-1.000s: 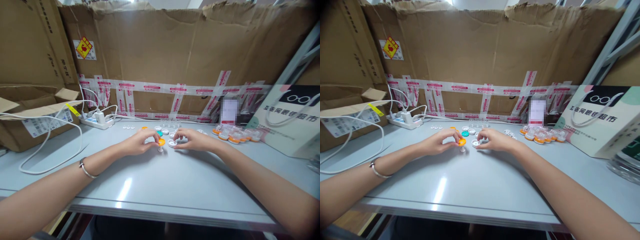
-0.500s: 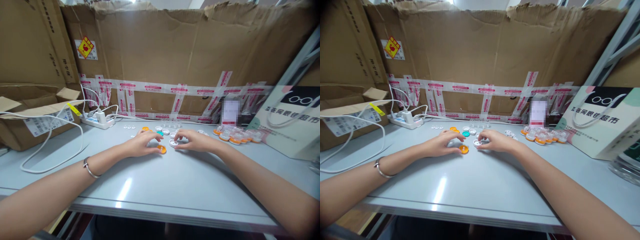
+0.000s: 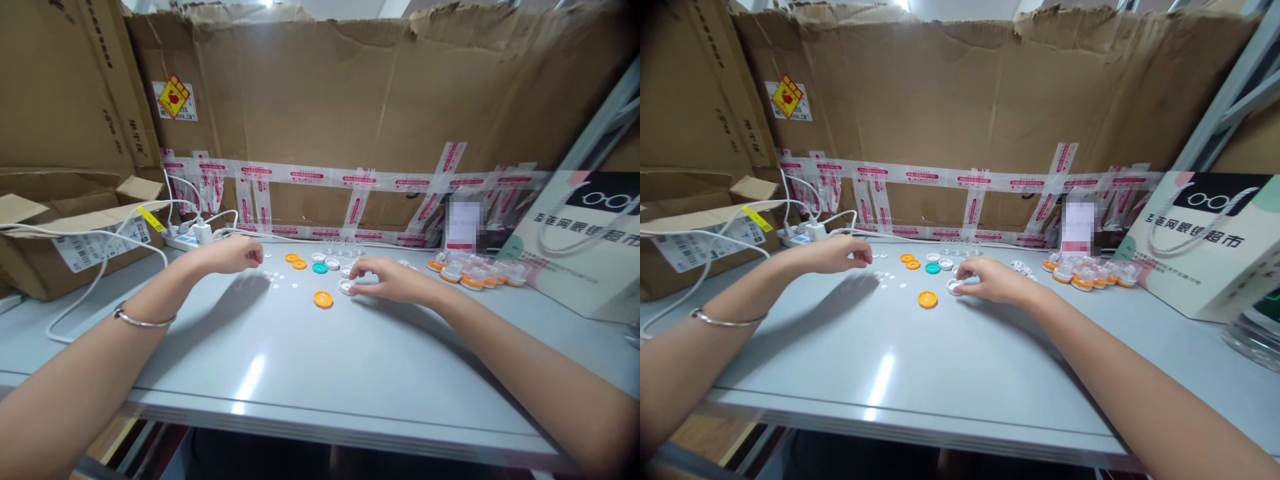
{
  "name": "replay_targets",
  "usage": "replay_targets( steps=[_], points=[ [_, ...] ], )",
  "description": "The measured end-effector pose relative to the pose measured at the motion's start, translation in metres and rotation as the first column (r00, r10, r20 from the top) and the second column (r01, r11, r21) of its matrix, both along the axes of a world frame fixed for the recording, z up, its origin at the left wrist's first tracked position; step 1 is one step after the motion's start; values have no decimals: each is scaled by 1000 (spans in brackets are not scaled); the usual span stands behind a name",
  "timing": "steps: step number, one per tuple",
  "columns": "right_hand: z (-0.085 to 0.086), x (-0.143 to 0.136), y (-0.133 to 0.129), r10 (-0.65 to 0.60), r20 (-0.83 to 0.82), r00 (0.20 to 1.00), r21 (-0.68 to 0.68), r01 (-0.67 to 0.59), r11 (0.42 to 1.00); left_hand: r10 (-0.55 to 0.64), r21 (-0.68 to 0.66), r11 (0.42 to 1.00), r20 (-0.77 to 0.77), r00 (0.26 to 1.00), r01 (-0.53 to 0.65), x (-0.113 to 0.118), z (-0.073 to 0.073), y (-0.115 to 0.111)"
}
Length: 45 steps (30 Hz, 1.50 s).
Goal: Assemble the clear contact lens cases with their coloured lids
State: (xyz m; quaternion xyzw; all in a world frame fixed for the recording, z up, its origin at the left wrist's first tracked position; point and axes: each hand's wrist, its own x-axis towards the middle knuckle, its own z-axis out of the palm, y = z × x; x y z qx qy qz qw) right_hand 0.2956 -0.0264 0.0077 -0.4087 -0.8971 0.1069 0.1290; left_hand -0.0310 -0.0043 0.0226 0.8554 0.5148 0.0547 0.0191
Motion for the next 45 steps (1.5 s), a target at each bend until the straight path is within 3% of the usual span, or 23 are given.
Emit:
replay_targets(
  steps=[4,10,33,36,40,45],
  points=[
    [0,-2,-2,-1,-37,999,39,3,999,121,-116,986,-27,992,-123,-18,7,-1],
    [1,-3,-3,24,-30,999,57,-22,998,86,-315,943,-71,994,-104,-14,3,-9],
    [-1,-2,-2,31,-29,999,64,-29,998,69,-346,932,-126,990,-109,-7,3,-10],
    [0,-2,-3,32,-32,999,67,-30,997,56,-279,956,-129,990,-91,-6,5,-11],
    [2,-2,-4,25,-50,998,98,-20,995,23,-45,999,-45,999,-25,-2,10,-11],
    [5,-1,-2,-15,-139,990,149,36,988,86,203,973,140,986,-113,1,15,-11]
  ],
)
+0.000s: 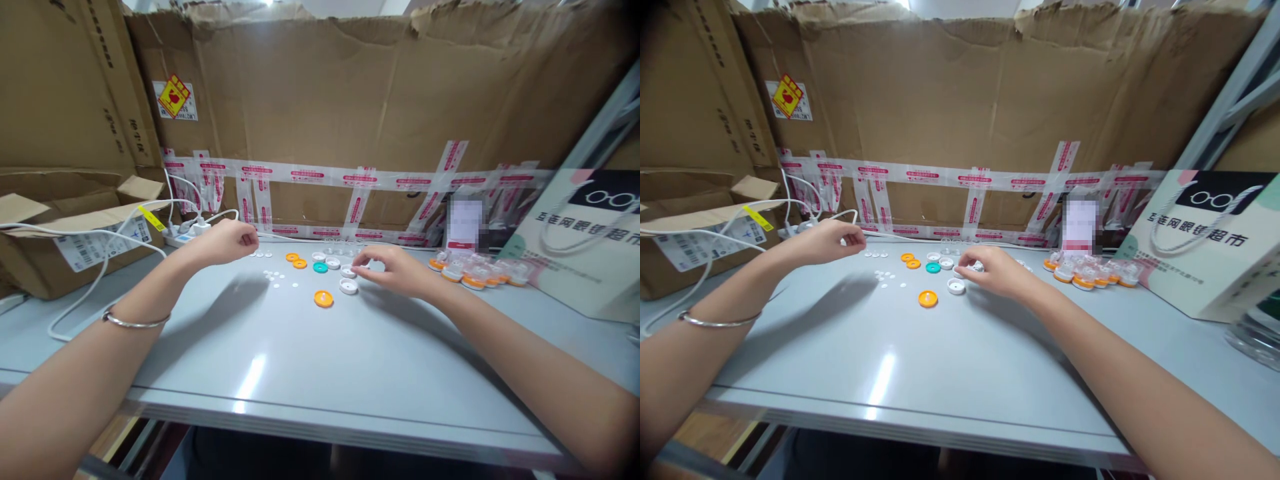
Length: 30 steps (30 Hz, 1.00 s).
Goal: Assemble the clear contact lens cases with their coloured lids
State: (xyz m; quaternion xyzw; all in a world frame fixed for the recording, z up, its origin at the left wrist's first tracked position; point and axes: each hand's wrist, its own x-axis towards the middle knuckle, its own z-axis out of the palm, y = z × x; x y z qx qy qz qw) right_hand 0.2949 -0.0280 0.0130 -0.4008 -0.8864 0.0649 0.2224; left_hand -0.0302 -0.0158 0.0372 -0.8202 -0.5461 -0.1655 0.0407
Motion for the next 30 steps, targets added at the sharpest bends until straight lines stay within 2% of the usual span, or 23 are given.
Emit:
replay_targets(
  steps=[3,5,8,11,14,18,22,30],
  points=[
    [0,2,3,-24,-14,1000,6,24,1000,-18,128,992,82,996,7,-1,1,1],
    [1,2,4,-45,-15,999,2,45,999,-72,184,982,118,990,50,3,-2,1],
    [1,0,2,-86,-40,995,-41,84,996,-265,237,946,163,950,223,18,-12,-2],
    [0,-9,-6,-49,-49,998,-183,40,982,-495,220,864,203,845,453,45,-32,-11],
    [-7,-22,-15,30,-10,999,-244,-32,969,-592,198,804,170,788,561,68,-51,-19],
    [-19,-36,-21,52,22,998,-180,-47,982,-582,221,798,48,811,560,84,-63,-24],
    [-27,-39,-18,41,48,998,-141,-34,989,-546,243,809,-27,837,535,88,-64,-23],
    [-33,-40,-14,66,14,998,-160,-63,985,-550,211,801,-109,828,560,91,-68,-20]
  ],
)
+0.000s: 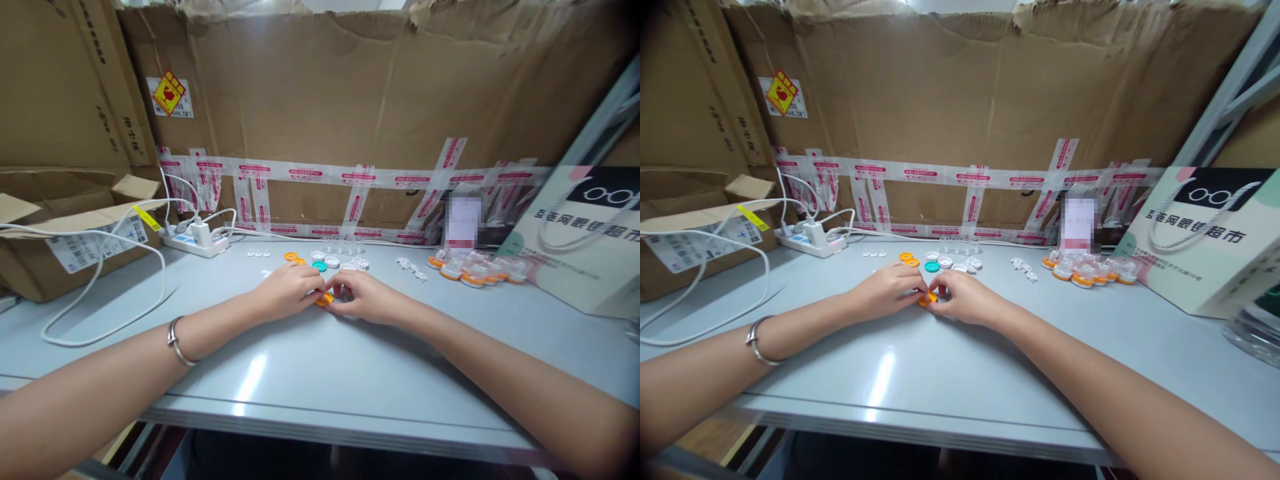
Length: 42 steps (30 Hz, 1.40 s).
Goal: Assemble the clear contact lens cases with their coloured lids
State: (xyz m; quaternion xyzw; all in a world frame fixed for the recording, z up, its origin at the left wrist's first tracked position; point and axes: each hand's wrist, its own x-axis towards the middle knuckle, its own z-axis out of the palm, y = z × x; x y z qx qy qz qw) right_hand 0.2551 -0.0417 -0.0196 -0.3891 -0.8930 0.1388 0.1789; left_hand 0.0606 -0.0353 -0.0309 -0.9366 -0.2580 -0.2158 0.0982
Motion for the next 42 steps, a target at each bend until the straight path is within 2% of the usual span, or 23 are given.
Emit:
replay_targets(
  steps=[5,8,12,15,19,24,29,42],
  points=[
    [-2,1,1,-7,-11,1000,-8,7,1000,-29,-15,999,-11,1000,29,-1,1,0],
    [-2,1,0,-20,-24,1000,-21,19,1000,-14,-54,998,35,999,16,-6,6,-1],
    [-3,-1,0,-62,-30,998,-7,62,998,34,-163,986,68,997,-23,-16,12,-1],
    [-6,-2,1,-85,-81,993,3,86,996,5,-261,965,22,1000,1,-21,13,-2],
    [-10,-1,2,-74,-229,971,-78,58,995,-63,-326,944,-43,997,46,-23,14,-4],
    [-14,0,4,-73,-351,933,-199,2,980,-86,-385,922,-102,991,40,-24,17,-6],
    [-20,-2,4,-117,-476,871,-298,-35,954,-59,-414,910,-60,996,29,-26,16,-5],
    [-20,-2,0,-126,-485,865,-306,-33,952,-89,-419,906,-44,995,63,-27,15,-7]
  ],
)
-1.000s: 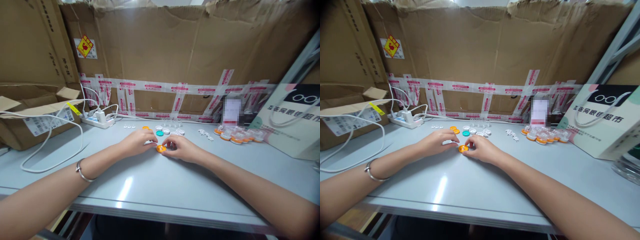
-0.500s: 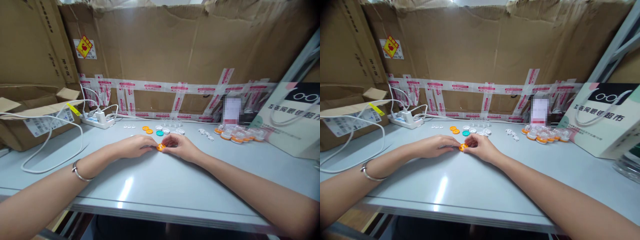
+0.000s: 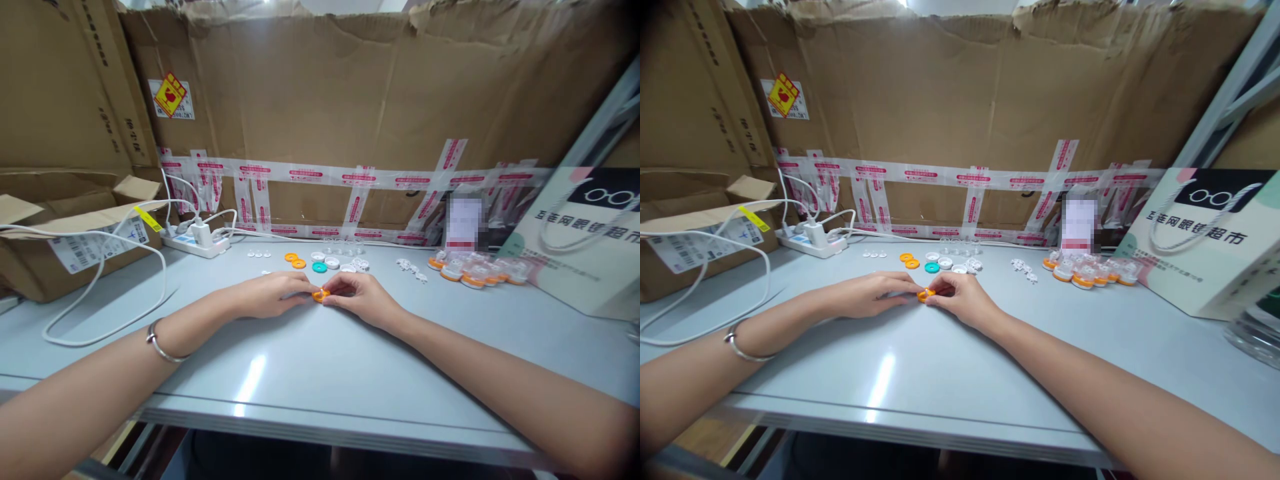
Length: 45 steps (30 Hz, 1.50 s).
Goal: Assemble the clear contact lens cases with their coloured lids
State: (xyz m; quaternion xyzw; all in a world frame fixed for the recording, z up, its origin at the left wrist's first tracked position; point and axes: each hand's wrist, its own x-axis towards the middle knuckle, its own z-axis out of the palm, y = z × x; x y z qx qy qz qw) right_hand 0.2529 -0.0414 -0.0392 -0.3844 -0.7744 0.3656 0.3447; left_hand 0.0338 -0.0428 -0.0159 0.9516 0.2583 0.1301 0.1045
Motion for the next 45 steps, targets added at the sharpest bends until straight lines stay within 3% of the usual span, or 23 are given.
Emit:
replay_targets(
  steps=[25,41,45],
  points=[
    [0,-1,0,-11,52,999,44,9,999,8,11,1000,-32,999,-8,0,-1,0],
    [-4,-1,4,1,115,993,211,-26,977,40,106,994,-90,995,-30,5,-2,-8],
    [-4,-2,3,-1,112,994,182,-19,983,17,93,996,-62,998,-11,1,5,-3]
  ],
)
